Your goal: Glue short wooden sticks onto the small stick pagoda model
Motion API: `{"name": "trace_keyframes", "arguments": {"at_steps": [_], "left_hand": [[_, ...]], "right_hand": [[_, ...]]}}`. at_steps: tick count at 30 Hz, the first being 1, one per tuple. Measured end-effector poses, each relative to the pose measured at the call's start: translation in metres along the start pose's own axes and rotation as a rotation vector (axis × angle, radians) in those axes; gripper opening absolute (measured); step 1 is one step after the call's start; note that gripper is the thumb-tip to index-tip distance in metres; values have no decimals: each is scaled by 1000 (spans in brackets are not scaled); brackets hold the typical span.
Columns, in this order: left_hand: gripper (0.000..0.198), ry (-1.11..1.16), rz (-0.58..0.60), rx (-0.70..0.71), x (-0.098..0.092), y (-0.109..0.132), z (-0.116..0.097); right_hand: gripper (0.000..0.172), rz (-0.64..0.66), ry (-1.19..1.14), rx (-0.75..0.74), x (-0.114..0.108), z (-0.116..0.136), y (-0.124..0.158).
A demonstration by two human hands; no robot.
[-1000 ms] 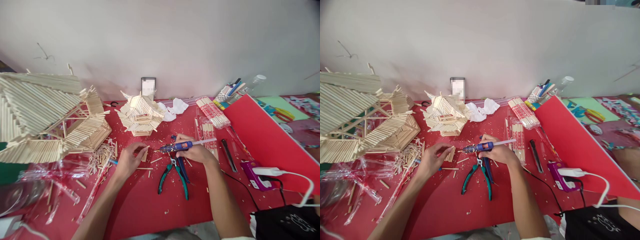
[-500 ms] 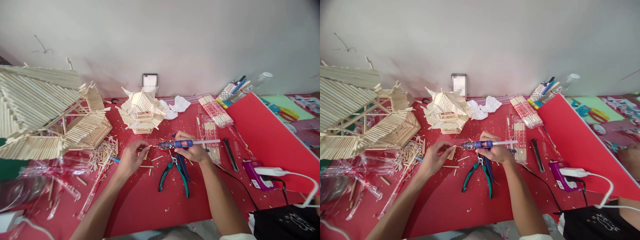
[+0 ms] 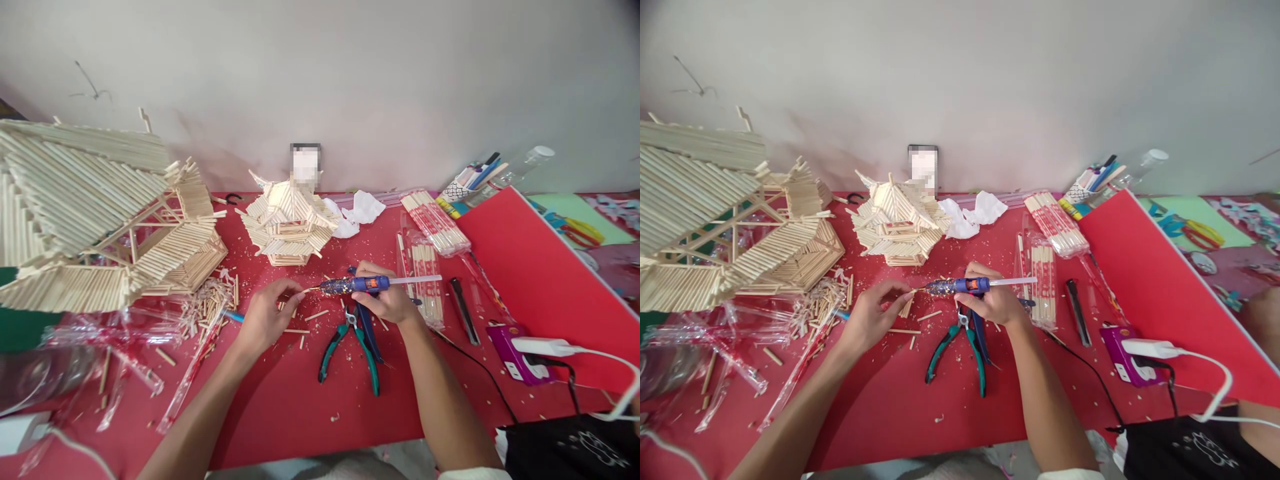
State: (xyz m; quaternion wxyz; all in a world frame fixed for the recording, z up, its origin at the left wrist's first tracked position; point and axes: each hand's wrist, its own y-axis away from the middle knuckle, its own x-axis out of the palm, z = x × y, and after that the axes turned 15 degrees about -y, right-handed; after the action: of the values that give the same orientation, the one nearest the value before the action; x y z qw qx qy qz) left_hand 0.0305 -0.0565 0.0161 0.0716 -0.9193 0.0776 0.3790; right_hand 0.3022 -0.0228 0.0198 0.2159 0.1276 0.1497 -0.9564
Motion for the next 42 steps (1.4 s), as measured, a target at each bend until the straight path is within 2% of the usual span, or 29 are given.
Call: {"name": "trace_keyframes", "arguments": {"at_steps": [7, 15, 22, 26, 29, 32, 36, 42], "left_hand": [[14, 17, -2, -5, 0, 0, -1], [18, -17, -16, -2, 1, 1, -2], [18, -6, -12, -22, -1, 0, -4], [20, -2, 2, -23, 1, 1, -4], [21, 7, 10, -48, 2, 0, -4], [23, 3, 23, -75, 3, -1, -4], [26, 12, 31, -111, 6, -1, -1], [31, -101, 23, -156, 4, -4, -2]], "right_hand": [[38, 16, -26, 9, 0, 0, 1], [39, -55, 9, 83, 0, 3, 1], [38, 20, -65, 101, -2, 1, 2], [34, -53, -57, 101, -3, 1, 2], [35, 9, -27, 142, -3, 3, 2], [38, 69, -70, 122, -3, 4, 1], [36, -63, -101, 123, -6, -1, 4], [27, -122, 43, 331, -19, -8, 10]]}}
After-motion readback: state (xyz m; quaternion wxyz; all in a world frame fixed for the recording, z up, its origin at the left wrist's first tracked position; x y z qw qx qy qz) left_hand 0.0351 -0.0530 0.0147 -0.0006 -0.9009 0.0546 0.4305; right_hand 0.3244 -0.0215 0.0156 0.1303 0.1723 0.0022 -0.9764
